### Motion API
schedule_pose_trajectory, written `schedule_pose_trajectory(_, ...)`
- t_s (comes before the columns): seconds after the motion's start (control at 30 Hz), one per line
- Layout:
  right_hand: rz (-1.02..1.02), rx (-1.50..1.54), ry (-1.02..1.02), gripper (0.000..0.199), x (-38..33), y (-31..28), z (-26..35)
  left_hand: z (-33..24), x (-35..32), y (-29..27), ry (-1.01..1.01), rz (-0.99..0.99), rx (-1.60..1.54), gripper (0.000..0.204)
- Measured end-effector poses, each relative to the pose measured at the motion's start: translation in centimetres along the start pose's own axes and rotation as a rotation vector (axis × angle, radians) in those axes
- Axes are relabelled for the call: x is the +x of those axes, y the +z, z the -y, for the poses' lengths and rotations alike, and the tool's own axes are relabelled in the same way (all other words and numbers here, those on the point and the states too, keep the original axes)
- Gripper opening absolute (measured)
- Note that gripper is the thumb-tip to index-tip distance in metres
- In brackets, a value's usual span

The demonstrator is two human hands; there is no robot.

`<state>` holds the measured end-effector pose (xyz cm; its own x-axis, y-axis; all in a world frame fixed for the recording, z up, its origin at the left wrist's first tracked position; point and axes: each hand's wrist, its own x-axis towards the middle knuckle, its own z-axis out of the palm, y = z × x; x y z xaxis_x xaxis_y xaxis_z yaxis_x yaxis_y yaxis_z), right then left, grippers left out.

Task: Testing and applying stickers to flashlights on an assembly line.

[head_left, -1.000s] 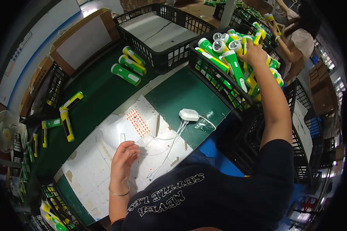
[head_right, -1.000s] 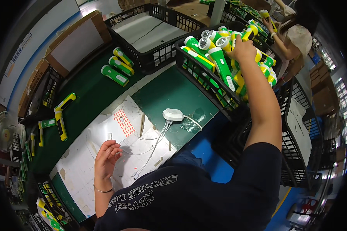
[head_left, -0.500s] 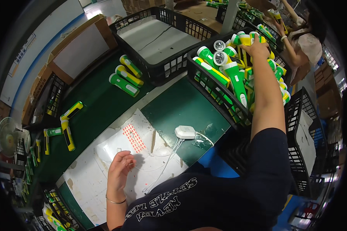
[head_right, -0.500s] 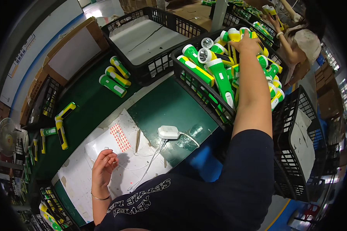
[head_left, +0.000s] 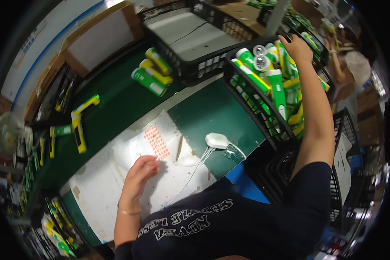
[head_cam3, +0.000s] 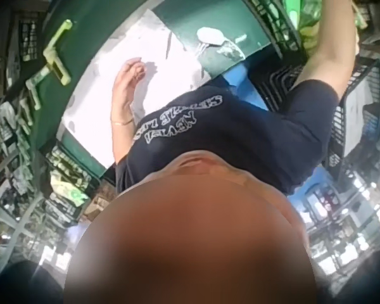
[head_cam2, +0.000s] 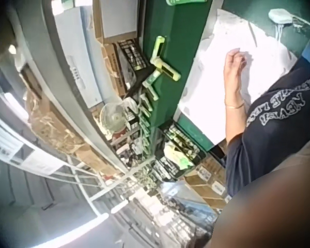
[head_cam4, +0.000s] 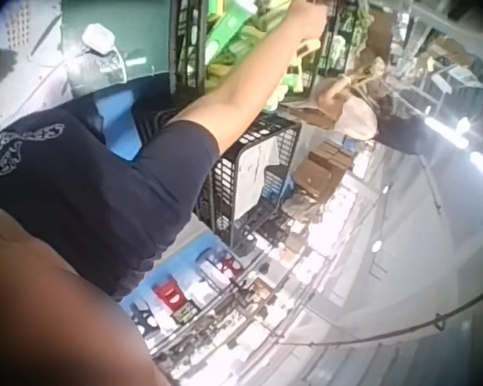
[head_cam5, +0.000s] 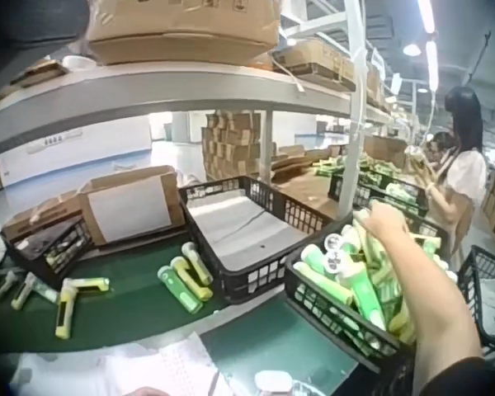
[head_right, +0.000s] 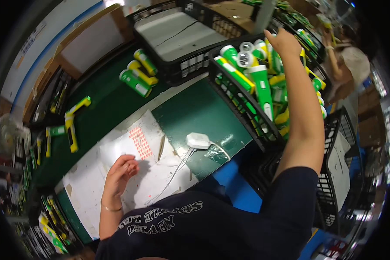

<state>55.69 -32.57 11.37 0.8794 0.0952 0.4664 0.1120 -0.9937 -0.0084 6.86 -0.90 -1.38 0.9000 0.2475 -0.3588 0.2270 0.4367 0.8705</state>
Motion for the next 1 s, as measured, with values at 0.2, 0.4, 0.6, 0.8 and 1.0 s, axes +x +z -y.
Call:
schedule_pose_trajectory(0.2, 0.201, 0.401, -0.646, 0.043, -12.3, -2.0, 22.5, 0.2, -0.2, -0.1, 0.038, 0.069, 0.001, 0.029)
schedule_pose_trajectory(0.4, 0.566, 0.156, -0.715, 0.045, -20.7, 5.4, 33.0, 0.3, -2.8, -1.3, 0.08, 0.057, 0.002, 0.028)
schedule_pose_trajectory(0.6, 1.11, 0.892, -0.282, 0.045, -22.2, 4.9, 33.5, 1.0, -2.9, -2.7, 0.114, -0.018, -0.122, 0.031)
schedule_pose_trajectory(0.8, 1.269, 1.336, -0.504, 0.048, -32.7, -4.8, 26.6, -0.8, 1.6, -2.4, 0.371, -0.086, -0.361, 0.05)
schedule_pose_trajectory(1.0, 1.203, 1.283, -0.675, 0.027, -38.4, -5.8, 21.5, 0.6, 1.7, -0.9, 0.098, -0.109, -0.665, 0.042)
